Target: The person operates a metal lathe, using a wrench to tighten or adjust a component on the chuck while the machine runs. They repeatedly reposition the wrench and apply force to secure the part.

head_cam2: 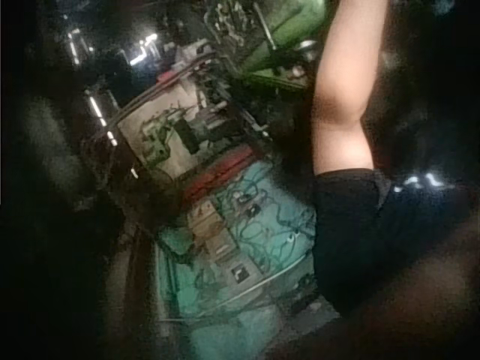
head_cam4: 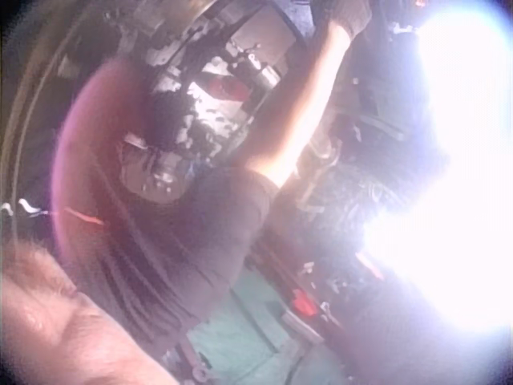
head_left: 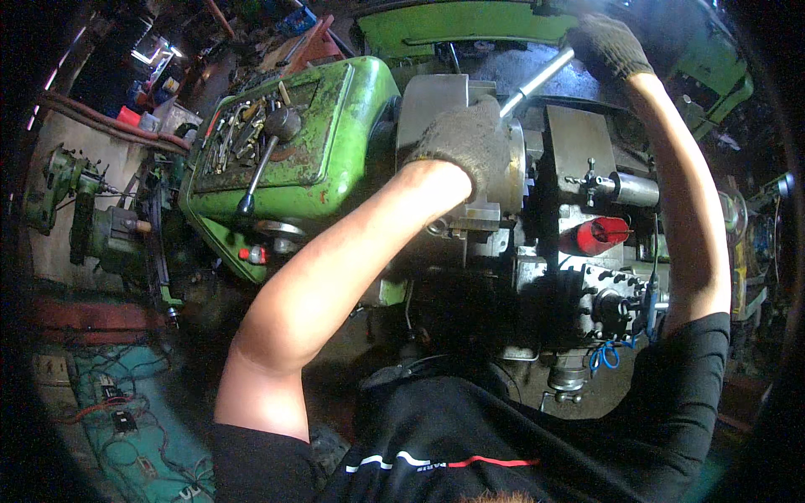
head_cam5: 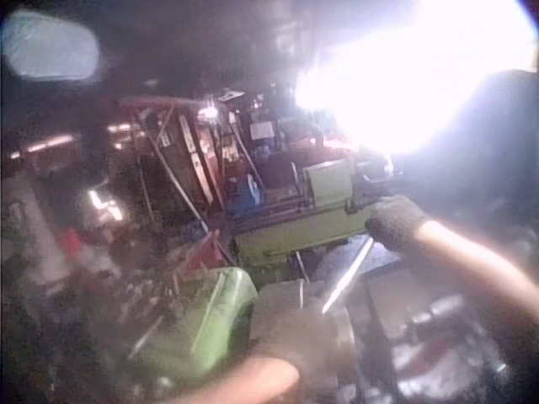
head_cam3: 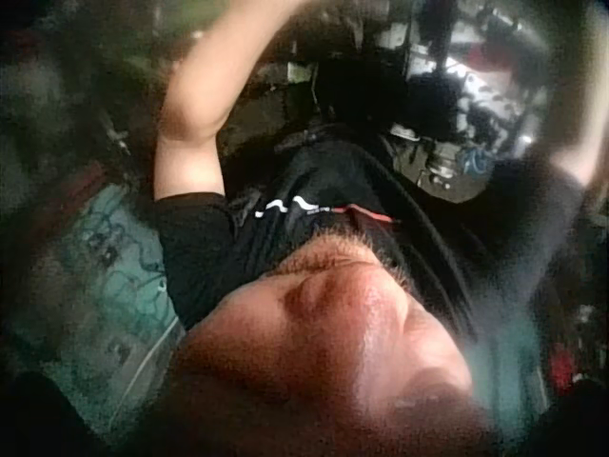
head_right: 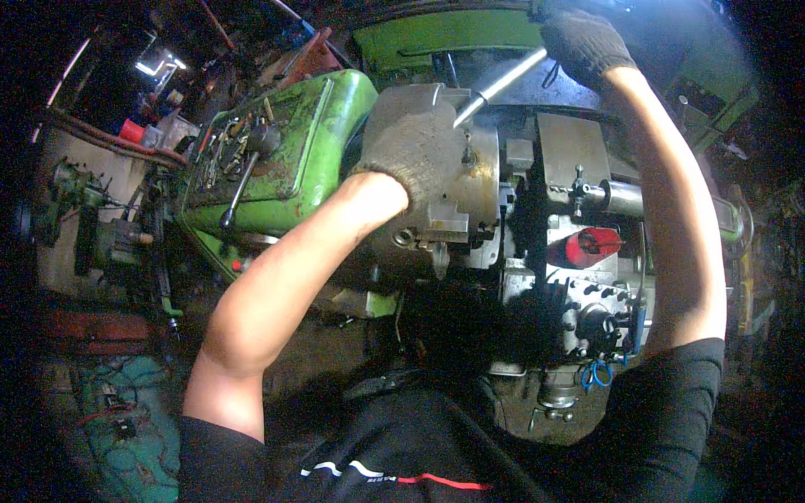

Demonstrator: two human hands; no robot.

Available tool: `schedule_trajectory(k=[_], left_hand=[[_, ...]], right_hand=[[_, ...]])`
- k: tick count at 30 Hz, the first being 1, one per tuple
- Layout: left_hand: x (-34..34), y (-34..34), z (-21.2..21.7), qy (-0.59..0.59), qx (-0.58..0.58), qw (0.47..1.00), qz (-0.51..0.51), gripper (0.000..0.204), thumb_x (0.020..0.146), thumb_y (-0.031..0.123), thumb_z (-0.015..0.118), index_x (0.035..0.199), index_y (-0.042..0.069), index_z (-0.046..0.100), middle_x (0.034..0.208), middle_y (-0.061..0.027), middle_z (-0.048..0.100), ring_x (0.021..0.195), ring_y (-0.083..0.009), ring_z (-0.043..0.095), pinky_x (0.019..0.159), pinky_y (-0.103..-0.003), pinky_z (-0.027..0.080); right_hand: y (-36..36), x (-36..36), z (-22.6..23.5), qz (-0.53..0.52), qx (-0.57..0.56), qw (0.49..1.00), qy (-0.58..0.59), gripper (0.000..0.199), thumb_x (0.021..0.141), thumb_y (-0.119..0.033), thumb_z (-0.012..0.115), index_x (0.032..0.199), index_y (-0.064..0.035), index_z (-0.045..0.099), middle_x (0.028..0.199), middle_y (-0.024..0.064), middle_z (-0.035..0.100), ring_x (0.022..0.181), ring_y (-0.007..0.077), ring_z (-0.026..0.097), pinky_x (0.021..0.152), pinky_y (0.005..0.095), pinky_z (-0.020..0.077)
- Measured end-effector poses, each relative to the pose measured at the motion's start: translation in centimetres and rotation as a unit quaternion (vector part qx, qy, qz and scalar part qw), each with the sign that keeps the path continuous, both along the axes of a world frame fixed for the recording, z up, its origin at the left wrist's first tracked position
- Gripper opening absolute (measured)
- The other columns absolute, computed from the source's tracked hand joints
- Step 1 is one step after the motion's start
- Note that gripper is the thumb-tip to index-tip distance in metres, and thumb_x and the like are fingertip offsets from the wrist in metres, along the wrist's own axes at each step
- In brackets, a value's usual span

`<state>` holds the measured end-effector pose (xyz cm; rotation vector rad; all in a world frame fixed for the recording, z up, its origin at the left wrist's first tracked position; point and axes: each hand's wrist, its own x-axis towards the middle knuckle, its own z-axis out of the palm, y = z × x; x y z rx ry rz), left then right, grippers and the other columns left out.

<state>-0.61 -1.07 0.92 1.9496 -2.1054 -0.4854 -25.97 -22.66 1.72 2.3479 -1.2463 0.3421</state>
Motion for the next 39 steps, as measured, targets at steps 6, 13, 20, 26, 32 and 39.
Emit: schedule_trajectory(k=[6, 13, 20, 26, 32, 39], left_hand=[[-0.6, 0.0, -4.2, -0.081, -0.027, 0.993, -0.080, 0.041, 0.104, 0.018, 0.058, 0.133, -0.011, 0.056, 0.111, -0.0339, 0.075, 0.102, -0.0468, 0.079, 0.090, -0.055, 0.064], [-1.4, 0.7, -1.3, -0.141, -0.089, 0.986, 0.026, 0.025, 0.103, 0.021, 0.061, 0.115, 0.002, 0.071, 0.093, -0.0255, 0.079, 0.088, -0.0414, 0.081, 0.077, -0.056, 0.065], [0.4, -0.5, -1.7, -0.241, -0.226, 0.937, -0.118, 0.021, 0.103, 0.017, 0.060, 0.119, 0.007, 0.069, 0.083, -0.0180, 0.078, 0.078, -0.0385, 0.081, 0.065, -0.052, 0.065], [8.3, -4.7, -2.1, -0.328, -0.285, 0.859, -0.270, 0.022, 0.106, 0.021, 0.057, 0.126, 0.014, 0.066, 0.093, -0.0175, 0.077, 0.085, -0.0337, 0.081, 0.069, -0.054, 0.064], [4.6, -4.9, -3.4, -0.171, -0.221, 0.956, -0.086, 0.031, 0.093, 0.035, 0.071, 0.113, 0.010, 0.073, 0.100, -0.0203, 0.079, 0.096, -0.0414, 0.079, 0.082, -0.055, 0.063], [4.9, -4.9, -2.4, -0.136, -0.176, 0.970, -0.099, 0.035, 0.086, 0.039, 0.074, 0.108, 0.012, 0.078, 0.101, -0.0208, 0.080, 0.097, -0.0432, 0.078, 0.085, -0.055, 0.062]], right_hand=[[0.6, 6.9, 2.9, 0.074, -0.020, 0.992, 0.101, 0.021, 0.087, -0.028, 0.074, 0.083, -0.0088, 0.081, 0.096, 0.0176, 0.078, 0.101, 0.0380, 0.076, 0.085, 0.0504, 0.0627], [-3.6, 4.3, 2.2, 0.016, 0.094, 0.984, 0.150, 0.034, 0.084, -0.042, 0.084, 0.084, -0.0089, 0.083, 0.093, 0.0180, 0.078, 0.096, 0.0403, 0.076, 0.090, 0.0515, 0.0604], [0.5, -0.1, 3.0, -0.092, 0.099, 0.986, 0.099, 0.036, 0.079, -0.045, 0.085, 0.083, -0.0099, 0.083, 0.091, 0.0201, 0.079, 0.090, 0.0418, 0.077, 0.082, 0.0512, 0.0620], [12.1, -8.2, -1.1, 0.013, 0.035, 0.997, -0.063, 0.053, 0.094, -0.058, 0.079, 0.104, -0.0064, 0.074, 0.098, 0.0215, 0.075, 0.097, 0.0455, 0.073, 0.085, 0.0537, 0.0580], [11.5, -13.0, -0.8, -0.079, 0.121, 0.987, -0.065, 0.066, 0.097, -0.066, 0.068, 0.121, -0.0046, 0.075, 0.122, 0.0222, 0.075, 0.116, 0.0437, 0.071, 0.098, 0.0517, 0.0568], [12.8, -11.7, 0.5, -0.240, 0.166, 0.956, -0.042, 0.081, 0.091, -0.073, 0.070, 0.134, -0.0040, 0.074, 0.132, 0.0260, 0.073, 0.123, 0.0452, 0.069, 0.104, 0.0502, 0.0553]])
